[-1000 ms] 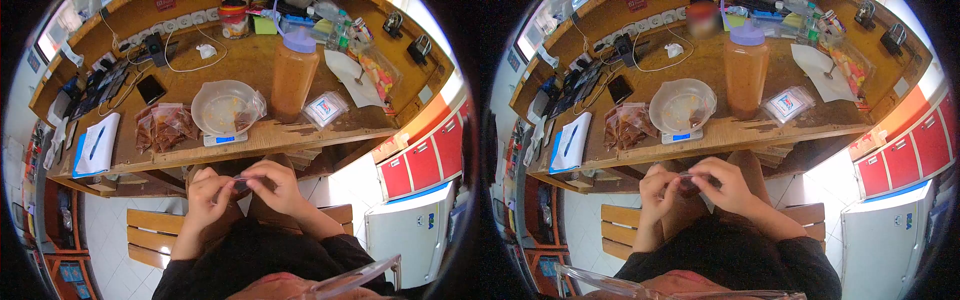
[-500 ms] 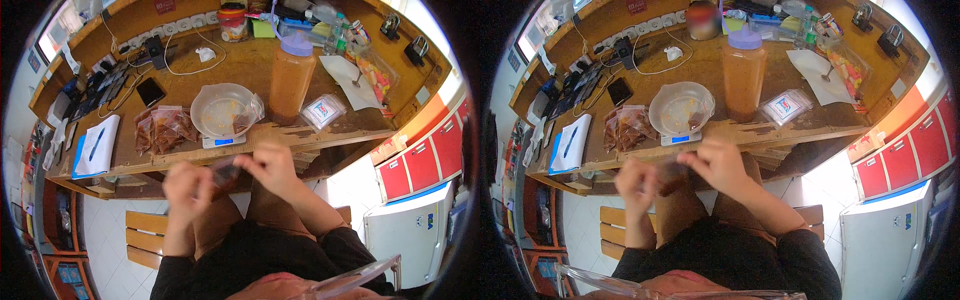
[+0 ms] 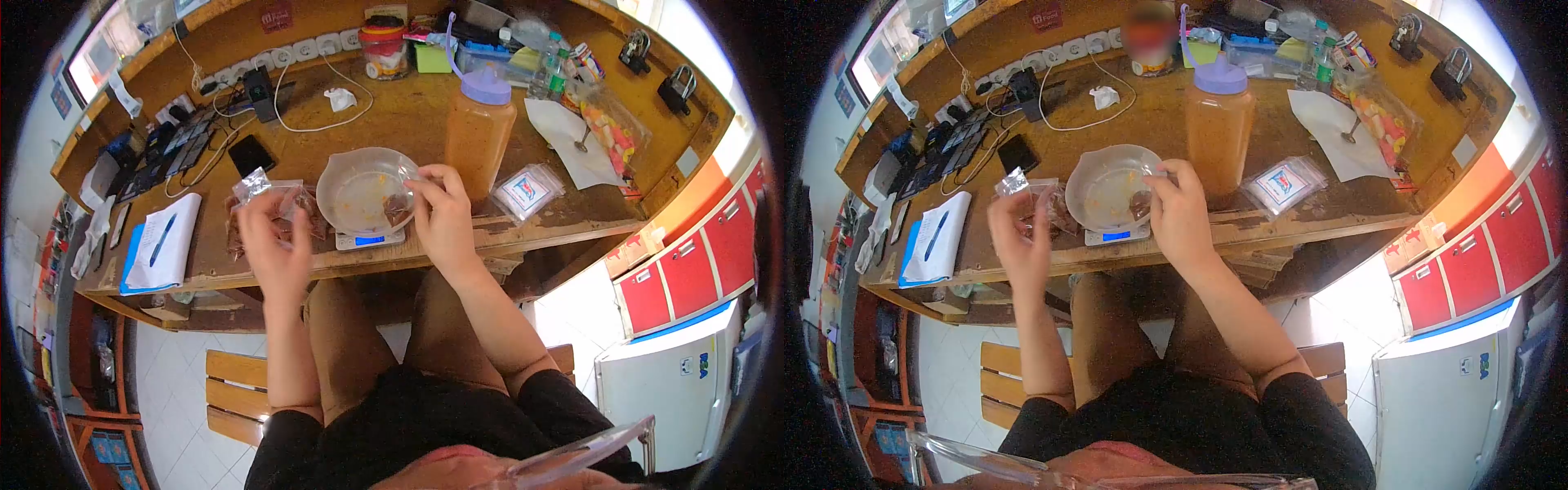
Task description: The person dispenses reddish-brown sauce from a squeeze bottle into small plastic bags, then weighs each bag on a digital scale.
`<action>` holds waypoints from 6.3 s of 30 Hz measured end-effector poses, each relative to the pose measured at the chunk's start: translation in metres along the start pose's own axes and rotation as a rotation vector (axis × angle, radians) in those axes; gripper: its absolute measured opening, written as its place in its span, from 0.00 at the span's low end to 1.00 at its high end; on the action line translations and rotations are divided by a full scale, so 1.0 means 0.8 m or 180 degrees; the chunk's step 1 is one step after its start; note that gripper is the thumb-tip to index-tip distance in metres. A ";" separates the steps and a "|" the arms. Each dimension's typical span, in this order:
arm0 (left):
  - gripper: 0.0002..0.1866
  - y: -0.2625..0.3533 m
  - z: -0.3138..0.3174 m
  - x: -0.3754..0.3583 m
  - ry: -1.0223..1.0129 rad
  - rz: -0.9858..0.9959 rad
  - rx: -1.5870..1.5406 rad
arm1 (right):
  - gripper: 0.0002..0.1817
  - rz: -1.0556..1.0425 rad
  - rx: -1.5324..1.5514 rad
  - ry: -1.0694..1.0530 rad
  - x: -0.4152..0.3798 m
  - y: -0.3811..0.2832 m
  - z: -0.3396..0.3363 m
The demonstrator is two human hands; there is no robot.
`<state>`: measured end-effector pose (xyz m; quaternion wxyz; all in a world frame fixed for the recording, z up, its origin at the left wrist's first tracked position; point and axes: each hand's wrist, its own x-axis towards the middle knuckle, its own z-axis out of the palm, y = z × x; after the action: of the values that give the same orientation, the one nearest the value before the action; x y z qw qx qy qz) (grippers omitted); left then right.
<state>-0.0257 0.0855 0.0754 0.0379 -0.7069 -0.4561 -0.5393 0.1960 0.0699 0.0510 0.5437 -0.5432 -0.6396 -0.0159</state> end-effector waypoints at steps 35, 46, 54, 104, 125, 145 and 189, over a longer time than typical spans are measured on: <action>0.01 0.069 -0.021 -0.066 -0.1397 -0.0080 -0.2009 | 0.07 0.0421 0.2222 -0.1224 -0.071 -0.057 -0.060; 0.04 0.068 -0.040 -0.060 -0.1370 0.1036 -0.1053 | 0.23 0.0000 0.1215 -0.1745 -0.066 -0.059 -0.058; 0.06 -0.074 -0.074 0.037 -0.0352 -0.1688 -0.1237 | 0.26 0.0688 0.1638 -0.1487 -0.076 -0.040 -0.053; 0.05 0.063 0.011 -0.125 -0.1349 -0.0358 -0.1709 | 0.09 0.0298 0.1183 -0.1479 -0.106 -0.020 -0.059; 0.07 0.066 0.008 -0.126 -0.1079 0.0530 -0.0532 | 0.04 0.0433 0.0552 -0.1169 -0.109 -0.033 -0.057; 0.28 0.062 0.011 -0.102 -0.1712 0.0841 -0.0808 | 0.22 -0.0302 0.0766 -0.0372 -0.080 0.019 -0.065; 0.46 0.016 0.037 0.028 -0.2365 -0.1438 -0.4522 | 0.35 -0.3414 -0.2180 -0.0857 0.144 -0.047 -0.171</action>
<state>0.0048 0.1076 0.0862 -0.6793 -0.5860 -0.1209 -0.4249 0.2831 0.0491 0.2105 0.1714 -0.2883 -0.8433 -0.4199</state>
